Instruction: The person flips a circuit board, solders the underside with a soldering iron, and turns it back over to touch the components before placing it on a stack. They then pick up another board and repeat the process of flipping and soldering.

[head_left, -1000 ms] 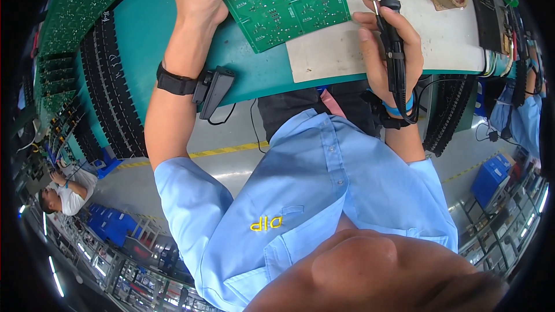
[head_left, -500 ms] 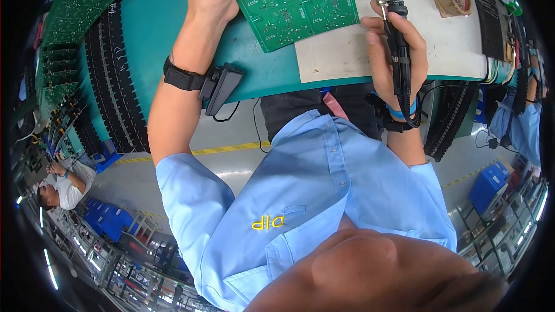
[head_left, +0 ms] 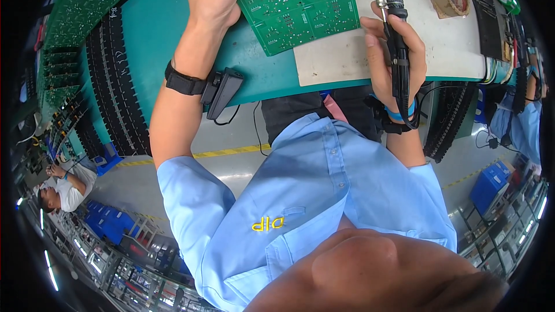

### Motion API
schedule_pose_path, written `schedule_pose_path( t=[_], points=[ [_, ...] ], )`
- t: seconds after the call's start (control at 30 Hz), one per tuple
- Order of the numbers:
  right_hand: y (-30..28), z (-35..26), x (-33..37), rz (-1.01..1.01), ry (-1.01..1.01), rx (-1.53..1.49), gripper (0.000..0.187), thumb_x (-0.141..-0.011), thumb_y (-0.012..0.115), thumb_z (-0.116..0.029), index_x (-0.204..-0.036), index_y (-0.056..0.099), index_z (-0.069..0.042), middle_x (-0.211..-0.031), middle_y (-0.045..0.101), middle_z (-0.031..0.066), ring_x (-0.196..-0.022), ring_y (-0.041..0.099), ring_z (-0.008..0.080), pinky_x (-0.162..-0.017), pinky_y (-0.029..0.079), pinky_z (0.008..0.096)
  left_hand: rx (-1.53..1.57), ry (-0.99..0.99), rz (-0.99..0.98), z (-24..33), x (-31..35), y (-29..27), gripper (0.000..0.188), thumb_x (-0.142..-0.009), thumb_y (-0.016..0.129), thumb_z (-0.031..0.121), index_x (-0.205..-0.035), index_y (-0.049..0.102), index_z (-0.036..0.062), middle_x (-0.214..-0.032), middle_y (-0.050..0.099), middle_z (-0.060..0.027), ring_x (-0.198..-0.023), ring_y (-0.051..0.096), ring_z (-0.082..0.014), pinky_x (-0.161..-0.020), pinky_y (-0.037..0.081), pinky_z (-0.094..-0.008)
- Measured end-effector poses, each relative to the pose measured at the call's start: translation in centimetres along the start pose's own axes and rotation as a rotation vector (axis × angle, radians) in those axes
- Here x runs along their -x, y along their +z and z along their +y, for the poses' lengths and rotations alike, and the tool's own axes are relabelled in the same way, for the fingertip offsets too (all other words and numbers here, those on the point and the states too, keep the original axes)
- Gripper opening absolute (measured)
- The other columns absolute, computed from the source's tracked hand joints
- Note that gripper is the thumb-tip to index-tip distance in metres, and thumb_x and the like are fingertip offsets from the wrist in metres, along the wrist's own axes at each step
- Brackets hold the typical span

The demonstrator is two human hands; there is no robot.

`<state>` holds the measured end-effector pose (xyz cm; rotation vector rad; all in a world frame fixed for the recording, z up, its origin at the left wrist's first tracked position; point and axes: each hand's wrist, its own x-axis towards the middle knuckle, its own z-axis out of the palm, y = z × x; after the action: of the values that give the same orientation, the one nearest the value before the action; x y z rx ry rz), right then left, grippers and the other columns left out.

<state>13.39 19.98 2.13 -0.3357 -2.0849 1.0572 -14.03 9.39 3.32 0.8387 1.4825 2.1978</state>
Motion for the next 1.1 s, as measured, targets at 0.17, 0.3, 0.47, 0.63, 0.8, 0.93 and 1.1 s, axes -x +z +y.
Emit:
schedule_pose_path(
  t=[0.17, 0.3, 0.47, 0.63, 0.8, 0.93, 1.1],
  points=[
    [0.0, 0.2, 0.1, 0.003, -0.002, -0.013, 0.044, -0.092, 0.061, 0.007, -0.132, 0.046, -0.001, -0.127, 0.061, 0.0283, -0.111, 0.068, 0.0275, -0.091, 0.056, 0.034, -0.015, -0.044, 0.006, 0.2, 0.2, -0.1, 0.043, -0.099, 0.062, 0.012, -0.134, 0.038, 0.0115, -0.117, 0.06, -0.0065, -0.102, 0.061, -0.0156, -0.089, 0.051, -0.0322],
    [0.0, 0.1, -0.1, 0.005, 0.0, 0.005, 0.044, -0.091, 0.061, 0.008, -0.132, 0.046, -0.001, -0.127, 0.061, 0.0278, -0.11, 0.068, 0.0272, -0.091, 0.056, 0.0345, -0.016, -0.058, -0.006, 0.2, 0.0, -0.2, 0.041, -0.102, 0.058, 0.017, -0.136, 0.036, 0.0112, -0.121, 0.059, -0.0069, -0.106, 0.06, -0.0158, -0.091, 0.051, -0.0323],
    [0.1, 0.2, -0.1, 0.005, -0.008, 0.04, 0.045, -0.091, 0.062, 0.009, -0.131, 0.046, 0.0, -0.126, 0.062, 0.0271, -0.108, 0.069, 0.0266, -0.09, 0.057, 0.0339, 0.07, -0.123, 0.085, 2.6, 0.7, 3.4, 0.041, -0.104, 0.053, 0.023, -0.139, 0.037, 0.0101, -0.126, 0.057, -0.0088, -0.113, 0.056, -0.0188, -0.097, 0.047, -0.0332],
    [-0.1, 0.0, -0.3, 0.0, -0.025, 0.06, 0.045, -0.09, 0.063, 0.009, -0.131, 0.046, 0.0, -0.124, 0.064, 0.0259, -0.105, 0.07, 0.0255, -0.088, 0.057, 0.0328, 0.764, -0.196, -0.101, 2.4, 0.8, 2.7, 0.038, -0.106, 0.051, 0.025, -0.139, 0.038, 0.0119, -0.128, 0.057, -0.0071, -0.114, 0.054, -0.0174, -0.099, 0.045, -0.0325],
    [-0.1, 0.0, -0.3, 0.011, -0.023, 0.063, 0.045, -0.09, 0.064, 0.008, -0.13, 0.047, 0.0, -0.123, 0.065, 0.0249, -0.102, 0.071, 0.0247, -0.086, 0.057, 0.032, 0.85, -0.196, -0.137, 1.7, 0.7, 2.5, 0.036, -0.106, 0.05, 0.024, -0.139, 0.039, 0.013, -0.128, 0.057, -0.006, -0.114, 0.054, -0.0167, -0.099, 0.043, -0.0323],
    [-0.3, -0.2, -0.3, -0.003, -0.017, 0.057, 0.044, -0.09, 0.064, 0.008, -0.13, 0.047, 0.0, -0.121, 0.066, 0.024, -0.1, 0.072, 0.0241, -0.084, 0.057, 0.0315, 1.252, -0.238, -0.238, 1.3, 0.8, 2.3, 0.036, -0.106, 0.048, 0.023, -0.139, 0.04, 0.0107, -0.128, 0.057, -0.0062, -0.114, 0.053, -0.017, -0.1, 0.043, -0.0326],
    [-0.2, -0.2, -0.4, 0.02, -0.03, 0.075, 0.044, -0.089, 0.064, 0.009, -0.129, 0.047, 0.0, -0.12, 0.067, 0.0236, -0.099, 0.072, 0.0242, -0.083, 0.057, 0.0314, 0.006, -0.08, 0.047, 0.9, 0.4, 1.0, 0.039, -0.105, 0.051, 0.023, -0.138, 0.035, 0.0106, -0.125, 0.058, -0.0077, -0.11, 0.058, -0.0157, -0.093, 0.05, -0.0327]
  ],
)
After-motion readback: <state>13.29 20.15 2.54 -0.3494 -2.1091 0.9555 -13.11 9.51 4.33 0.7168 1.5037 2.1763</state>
